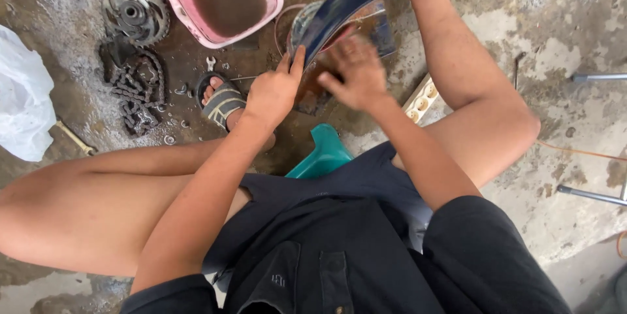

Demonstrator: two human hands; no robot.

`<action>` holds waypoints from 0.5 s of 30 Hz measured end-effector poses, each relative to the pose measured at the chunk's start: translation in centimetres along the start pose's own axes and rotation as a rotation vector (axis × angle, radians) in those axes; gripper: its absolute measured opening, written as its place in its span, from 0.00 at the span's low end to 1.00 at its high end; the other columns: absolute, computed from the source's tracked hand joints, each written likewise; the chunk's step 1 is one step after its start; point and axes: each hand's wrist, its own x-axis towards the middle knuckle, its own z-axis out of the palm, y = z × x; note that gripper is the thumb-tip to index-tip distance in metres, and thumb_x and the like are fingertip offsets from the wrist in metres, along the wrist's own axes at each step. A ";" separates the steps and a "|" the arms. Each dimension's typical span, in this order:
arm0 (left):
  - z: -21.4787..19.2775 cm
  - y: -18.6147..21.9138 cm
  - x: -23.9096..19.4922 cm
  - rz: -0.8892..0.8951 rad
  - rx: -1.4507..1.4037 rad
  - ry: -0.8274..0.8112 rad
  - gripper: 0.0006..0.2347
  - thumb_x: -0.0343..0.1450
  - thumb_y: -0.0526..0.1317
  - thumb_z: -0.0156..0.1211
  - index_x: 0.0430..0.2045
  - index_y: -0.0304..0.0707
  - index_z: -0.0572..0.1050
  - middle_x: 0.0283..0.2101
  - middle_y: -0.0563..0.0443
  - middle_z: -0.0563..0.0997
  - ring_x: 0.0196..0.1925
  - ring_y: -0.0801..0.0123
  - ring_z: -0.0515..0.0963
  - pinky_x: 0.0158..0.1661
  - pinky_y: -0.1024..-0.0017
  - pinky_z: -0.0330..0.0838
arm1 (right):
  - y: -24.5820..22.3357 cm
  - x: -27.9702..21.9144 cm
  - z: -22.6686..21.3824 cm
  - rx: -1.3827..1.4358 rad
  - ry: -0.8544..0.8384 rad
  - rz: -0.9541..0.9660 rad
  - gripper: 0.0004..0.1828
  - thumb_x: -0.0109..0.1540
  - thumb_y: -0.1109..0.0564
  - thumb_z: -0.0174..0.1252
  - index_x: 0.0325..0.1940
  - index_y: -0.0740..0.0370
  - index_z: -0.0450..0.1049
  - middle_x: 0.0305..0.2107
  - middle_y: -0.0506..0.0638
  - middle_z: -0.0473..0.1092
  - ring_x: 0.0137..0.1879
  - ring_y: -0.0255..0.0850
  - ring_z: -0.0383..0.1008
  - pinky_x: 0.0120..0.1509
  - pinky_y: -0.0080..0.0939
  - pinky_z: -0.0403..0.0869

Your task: Sanding a motorcycle side panel with sandpaper and water to prepare the surface for finishing.

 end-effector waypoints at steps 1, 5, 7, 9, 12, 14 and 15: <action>0.5 0.1 0.5 -0.003 0.005 0.008 0.29 0.70 0.30 0.54 0.71 0.35 0.61 0.54 0.28 0.79 0.25 0.55 0.85 0.21 0.62 0.80 | 0.9 1.0 -0.5 -0.003 0.008 -0.005 0.49 0.66 0.16 0.29 0.79 0.47 0.61 0.74 0.57 0.57 0.82 0.53 0.47 0.80 0.61 0.46; 1.2 0.2 0.3 0.030 0.072 0.060 0.28 0.71 0.31 0.55 0.70 0.35 0.61 0.52 0.30 0.80 0.25 0.59 0.85 0.21 0.66 0.80 | -1.0 0.6 -1.3 -0.060 -0.166 0.177 0.53 0.64 0.14 0.20 0.82 0.46 0.51 0.78 0.58 0.45 0.84 0.55 0.38 0.81 0.60 0.41; 1.0 0.4 0.5 0.034 0.071 0.074 0.27 0.71 0.32 0.54 0.70 0.34 0.61 0.52 0.31 0.80 0.25 0.59 0.86 0.22 0.66 0.80 | -0.2 0.6 -1.6 -0.080 -0.214 0.085 0.54 0.62 0.13 0.22 0.82 0.44 0.50 0.78 0.55 0.46 0.84 0.53 0.39 0.82 0.58 0.42; 1.0 0.3 0.2 -0.009 0.035 0.080 0.28 0.69 0.31 0.55 0.69 0.36 0.63 0.51 0.30 0.81 0.24 0.52 0.86 0.21 0.58 0.80 | 3.5 3.0 -0.8 -0.034 -0.155 0.304 0.50 0.68 0.18 0.17 0.83 0.48 0.48 0.79 0.59 0.39 0.84 0.54 0.28 0.81 0.61 0.33; 2.1 0.3 0.8 0.046 0.111 0.102 0.29 0.69 0.30 0.54 0.70 0.36 0.61 0.52 0.30 0.80 0.24 0.56 0.85 0.19 0.65 0.79 | -2.3 1.0 -1.3 -0.094 -0.235 0.143 0.57 0.63 0.12 0.17 0.81 0.50 0.53 0.78 0.58 0.45 0.84 0.55 0.34 0.82 0.58 0.38; 1.3 0.1 0.3 0.030 0.076 0.064 0.28 0.70 0.30 0.53 0.70 0.35 0.61 0.52 0.30 0.80 0.24 0.57 0.85 0.19 0.66 0.79 | 0.5 1.7 -1.6 -0.103 -0.203 0.205 0.53 0.65 0.15 0.16 0.82 0.48 0.52 0.78 0.57 0.45 0.84 0.54 0.33 0.81 0.59 0.36; 0.9 -0.1 0.1 0.010 0.044 0.029 0.28 0.70 0.30 0.52 0.70 0.33 0.61 0.52 0.30 0.80 0.24 0.59 0.85 0.19 0.67 0.78 | 1.8 2.4 -1.9 -0.112 -0.167 0.262 0.49 0.68 0.18 0.15 0.83 0.46 0.51 0.78 0.56 0.45 0.84 0.53 0.32 0.81 0.60 0.34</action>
